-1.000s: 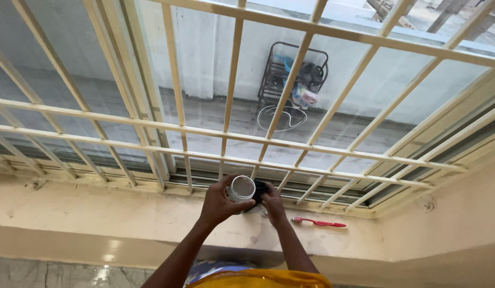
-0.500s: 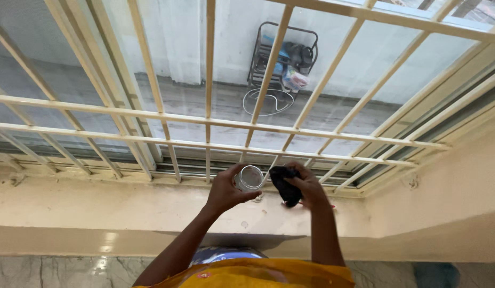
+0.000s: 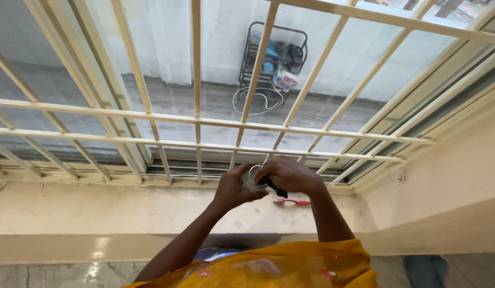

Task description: The person cleans a window frame using a small black cloth and a toothbrush, dipping the tools into a small container of liquid.

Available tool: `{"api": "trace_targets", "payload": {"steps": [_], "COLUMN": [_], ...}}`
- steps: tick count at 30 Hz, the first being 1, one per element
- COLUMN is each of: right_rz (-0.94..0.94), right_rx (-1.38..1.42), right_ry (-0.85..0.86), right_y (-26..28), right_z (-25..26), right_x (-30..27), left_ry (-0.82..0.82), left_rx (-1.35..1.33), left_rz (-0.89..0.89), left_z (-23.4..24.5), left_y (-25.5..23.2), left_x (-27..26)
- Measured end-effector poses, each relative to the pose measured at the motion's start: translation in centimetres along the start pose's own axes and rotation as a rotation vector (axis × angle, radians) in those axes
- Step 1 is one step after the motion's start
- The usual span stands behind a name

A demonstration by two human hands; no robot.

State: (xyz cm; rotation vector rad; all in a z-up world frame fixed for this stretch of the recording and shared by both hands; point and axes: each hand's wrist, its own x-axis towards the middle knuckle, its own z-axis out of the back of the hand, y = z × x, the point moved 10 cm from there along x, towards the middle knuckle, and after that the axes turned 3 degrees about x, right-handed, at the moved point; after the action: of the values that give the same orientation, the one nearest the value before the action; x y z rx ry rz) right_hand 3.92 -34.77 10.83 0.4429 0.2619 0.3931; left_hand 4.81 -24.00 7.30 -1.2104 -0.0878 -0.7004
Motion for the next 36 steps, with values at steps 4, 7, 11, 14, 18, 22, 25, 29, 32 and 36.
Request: {"api": "trace_targets", "payload": {"steps": [4, 7, 11, 14, 18, 22, 25, 29, 32, 36], "right_rz": [0.186, 0.100, 0.073, 0.008, -0.011, 0.177, 0.173, 0.188, 0.134, 0.279], "right_rx": [0.191, 0.181, 0.102, -0.005, -0.015, -0.003, 0.026, -0.011, 0.045, 0.531], "right_ry": [-0.067, -0.061, -0.106, -0.141, -0.140, -0.170, -0.176, -0.205, -0.246, -0.494], "right_y": [0.4, 0.2, 1.1, 1.1, 0.8, 2.1, 1.6, 1.6, 0.5, -3.9], "right_z": [2.6, 3.1, 3.6, 3.7, 2.9, 3.1, 3.1, 2.5, 2.1, 2.5], "right_x": [-1.2, -1.6, -1.8, -1.6, -1.3, -1.5, -1.3, -1.1, -0.9, -3.5], "left_ry": [0.116, 0.124, 0.117, 0.136, 0.119, 0.126, 0.127, 0.101, 0.067, 0.015], "left_rx": [-0.177, -0.174, -0.163, -0.171, -0.101, -0.103, -0.154, -0.149, -0.190, -0.152], "left_rz": [0.246, 0.226, 0.215, 0.218, 0.125, 0.193, 0.201, 0.156, 0.127, 0.143], "left_z": [-1.7, -2.0, -2.3, -2.7, -2.7, -2.8, -2.8, -2.7, -2.6, -2.2], "left_y": [1.7, 1.6, 1.9, 2.2, 1.6, 2.1, 2.3, 2.0, 1.8, 2.6], "left_x": [-0.2, 0.2, 0.2, 0.1, 0.5, 0.5, 0.5, 0.4, 0.5, 0.1]}}
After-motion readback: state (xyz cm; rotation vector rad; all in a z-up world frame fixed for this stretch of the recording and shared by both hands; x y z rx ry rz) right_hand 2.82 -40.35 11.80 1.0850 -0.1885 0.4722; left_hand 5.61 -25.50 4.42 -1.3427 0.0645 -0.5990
